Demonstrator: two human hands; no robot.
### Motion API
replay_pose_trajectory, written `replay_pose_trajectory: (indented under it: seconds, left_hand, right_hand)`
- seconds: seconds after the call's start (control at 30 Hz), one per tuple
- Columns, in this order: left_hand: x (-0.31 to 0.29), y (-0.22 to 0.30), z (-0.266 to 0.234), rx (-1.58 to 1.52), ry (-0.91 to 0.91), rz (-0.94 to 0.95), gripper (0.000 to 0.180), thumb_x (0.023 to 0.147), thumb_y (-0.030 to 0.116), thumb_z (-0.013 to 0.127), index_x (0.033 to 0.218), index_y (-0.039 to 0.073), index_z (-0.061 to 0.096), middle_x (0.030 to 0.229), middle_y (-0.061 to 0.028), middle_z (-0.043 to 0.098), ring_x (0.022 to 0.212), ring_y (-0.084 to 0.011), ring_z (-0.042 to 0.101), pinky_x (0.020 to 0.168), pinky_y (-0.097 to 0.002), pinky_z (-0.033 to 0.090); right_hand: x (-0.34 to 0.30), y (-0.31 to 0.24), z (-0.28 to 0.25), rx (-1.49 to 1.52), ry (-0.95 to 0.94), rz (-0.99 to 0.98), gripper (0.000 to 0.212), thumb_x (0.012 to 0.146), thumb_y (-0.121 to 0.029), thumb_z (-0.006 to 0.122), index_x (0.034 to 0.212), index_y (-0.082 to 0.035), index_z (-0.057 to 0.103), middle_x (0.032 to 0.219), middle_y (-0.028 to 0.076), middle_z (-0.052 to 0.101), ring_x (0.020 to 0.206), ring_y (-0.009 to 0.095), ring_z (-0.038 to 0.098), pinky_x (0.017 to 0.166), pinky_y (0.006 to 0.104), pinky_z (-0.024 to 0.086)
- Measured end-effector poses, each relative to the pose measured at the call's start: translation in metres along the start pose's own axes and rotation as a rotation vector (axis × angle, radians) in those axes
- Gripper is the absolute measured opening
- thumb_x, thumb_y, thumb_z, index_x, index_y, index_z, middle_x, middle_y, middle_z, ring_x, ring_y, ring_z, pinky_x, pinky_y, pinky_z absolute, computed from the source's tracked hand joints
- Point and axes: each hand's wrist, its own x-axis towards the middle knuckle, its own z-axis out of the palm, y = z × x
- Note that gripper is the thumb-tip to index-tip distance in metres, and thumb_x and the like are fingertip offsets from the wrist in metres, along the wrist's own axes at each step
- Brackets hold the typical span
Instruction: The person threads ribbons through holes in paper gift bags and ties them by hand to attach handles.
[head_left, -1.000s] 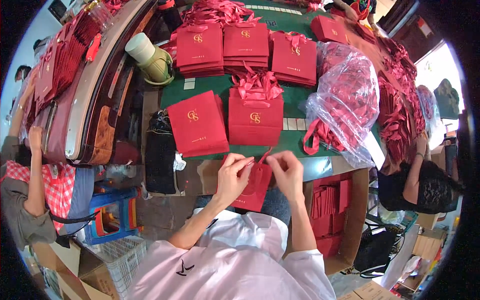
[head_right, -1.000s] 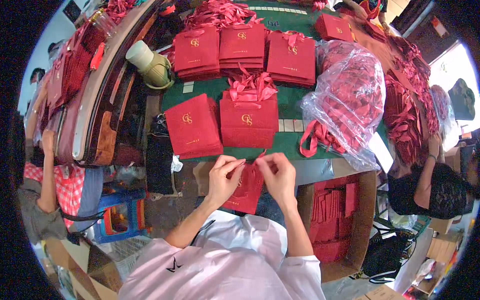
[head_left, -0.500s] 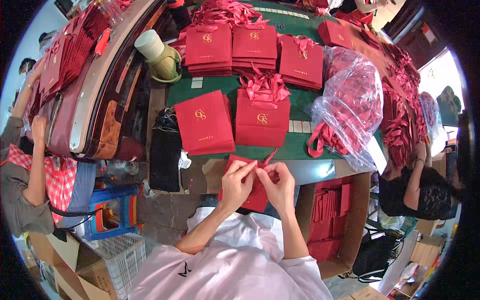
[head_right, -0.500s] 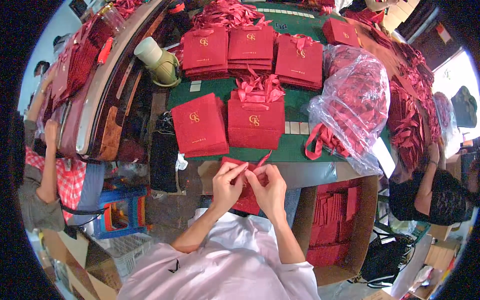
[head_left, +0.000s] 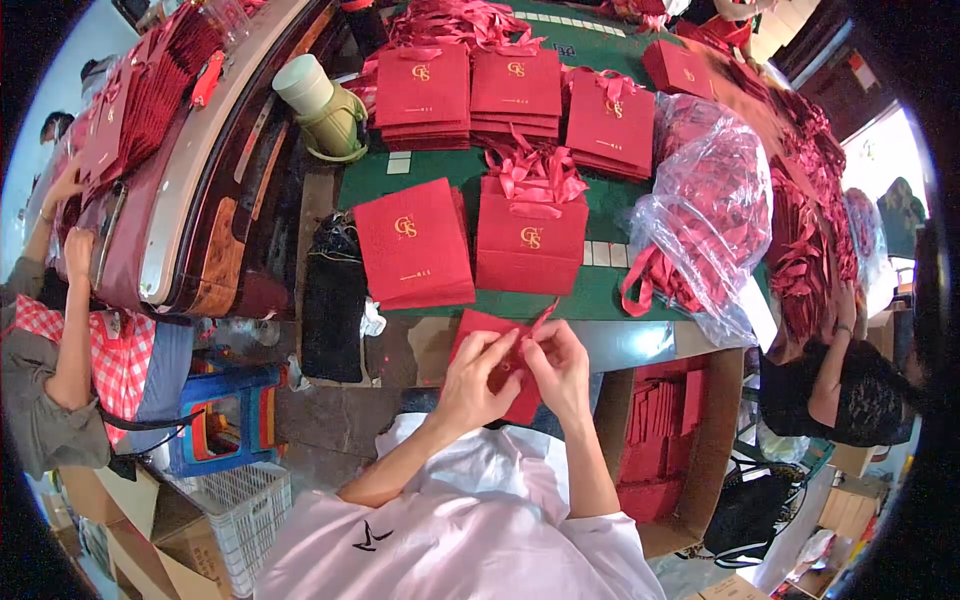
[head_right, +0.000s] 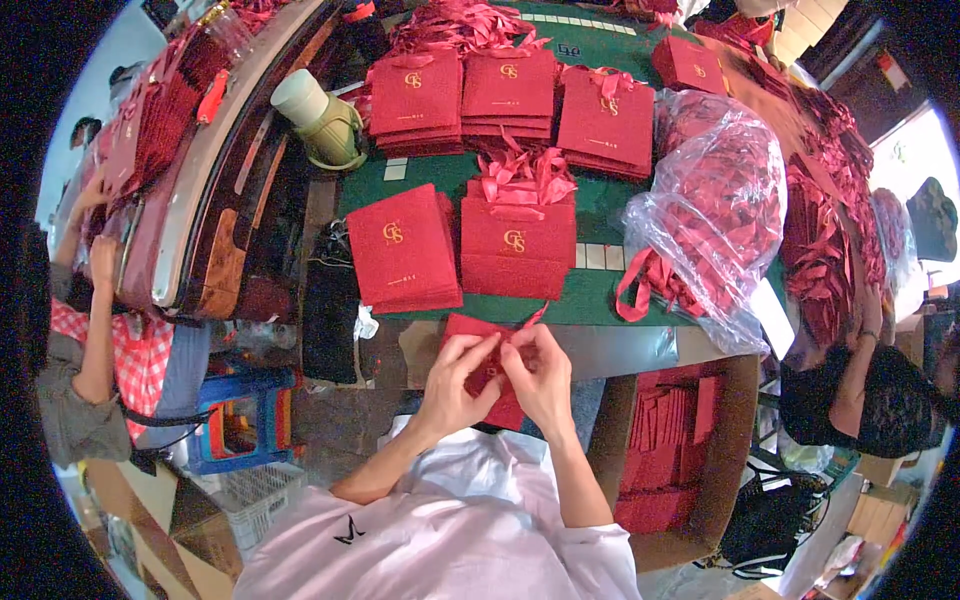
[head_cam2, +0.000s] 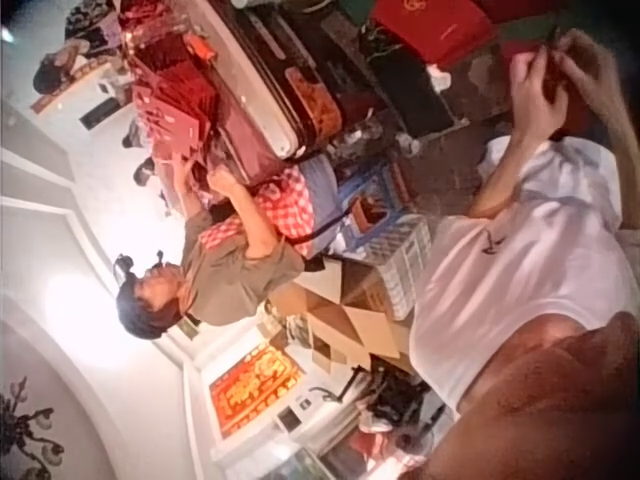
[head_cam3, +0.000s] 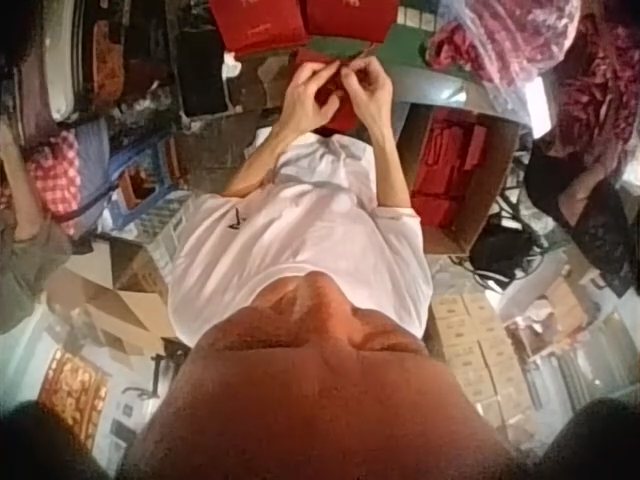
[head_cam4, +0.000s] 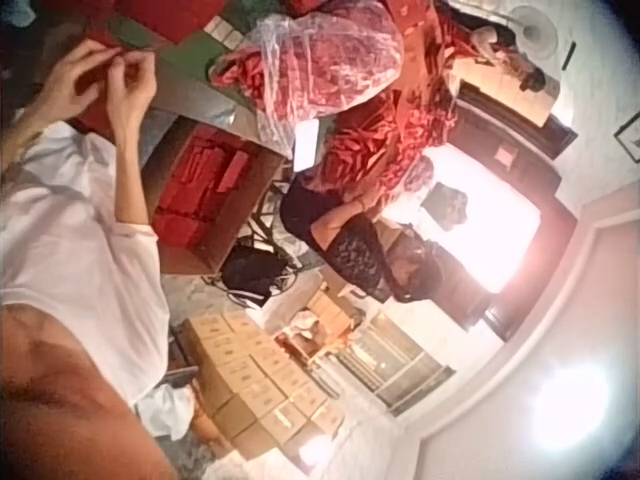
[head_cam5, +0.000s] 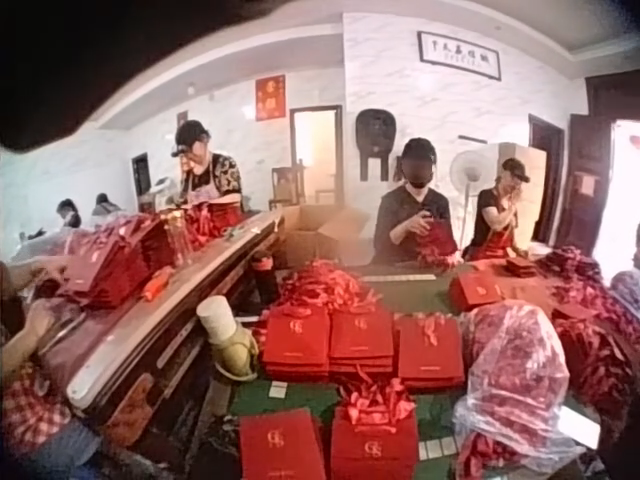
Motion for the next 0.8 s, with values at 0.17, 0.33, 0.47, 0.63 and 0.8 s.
replay_pose_trajectory:
  seconds: [0.17, 0.33, 0.47, 0.63, 0.8]
  left_hand:
    - [-0.005, -0.021, -0.025, 0.220, 0.158, -0.080, 0.038, 0.083, 0.007, 0.062, 0.120, 0.003, 0.062, 0.114, -0.0185, 0.056, 0.107, -0.0366, 0.054, 0.095, -0.0448, 0.044]
    - [-0.010, -0.027, -0.013, 0.121, 0.108, -0.214, 0.056, 0.081, 0.001, 0.067, 0.134, 0.004, 0.050, 0.120, -0.0185, 0.051, 0.094, -0.0306, 0.058, 0.081, -0.0383, 0.051]
    - [-0.009, -0.024, -0.004, 0.124, 0.049, -0.205, 0.064, 0.082, 0.002, 0.069, 0.140, 0.004, 0.043, 0.126, -0.0225, 0.046, 0.099, -0.0362, 0.058, 0.084, -0.0431, 0.051]
    - [0.008, -0.026, -0.007, 0.318, -0.037, -0.043, 0.047, 0.086, 0.009, 0.067, 0.132, 0.007, 0.056, 0.123, -0.0175, 0.050, 0.102, -0.0350, 0.057, 0.085, -0.0439, 0.051]
    - [0.017, -0.034, -0.009, 0.371, -0.158, 0.059, 0.034, 0.087, 0.010, 0.066, 0.121, 0.006, 0.061, 0.119, -0.0152, 0.053, 0.104, -0.0368, 0.056, 0.087, -0.0455, 0.052]
  right_hand:
    - [-0.007, -0.006, -0.012, -0.015, -0.061, 0.023, 0.009, 0.093, -0.004, 0.063, 0.094, -0.001, 0.054, 0.080, 0.001, 0.062, 0.074, 0.006, 0.059, 0.067, 0.0226, 0.048]
    - [-0.009, -0.007, 0.005, -0.212, -0.117, -0.041, 0.007, 0.094, -0.002, 0.061, 0.098, 0.002, 0.061, 0.085, 0.006, 0.067, 0.078, 0.011, 0.064, 0.071, 0.0257, 0.051]
    - [-0.006, 0.005, 0.014, -0.595, -0.017, -0.245, 0.012, 0.087, -0.010, 0.068, 0.097, -0.004, 0.066, 0.092, 0.015, 0.068, 0.084, 0.036, 0.067, 0.072, 0.0430, 0.053]
    - [-0.005, 0.012, 0.010, -0.558, 0.023, -0.228, 0.010, 0.086, -0.010, 0.068, 0.094, -0.004, 0.065, 0.089, 0.015, 0.067, 0.082, 0.037, 0.066, 0.072, 0.0446, 0.053]
    - [-0.004, 0.015, 0.009, -0.599, 0.044, -0.232, 0.012, 0.084, -0.007, 0.071, 0.092, -0.001, 0.064, 0.085, 0.016, 0.067, 0.078, 0.034, 0.067, 0.071, 0.0409, 0.053]
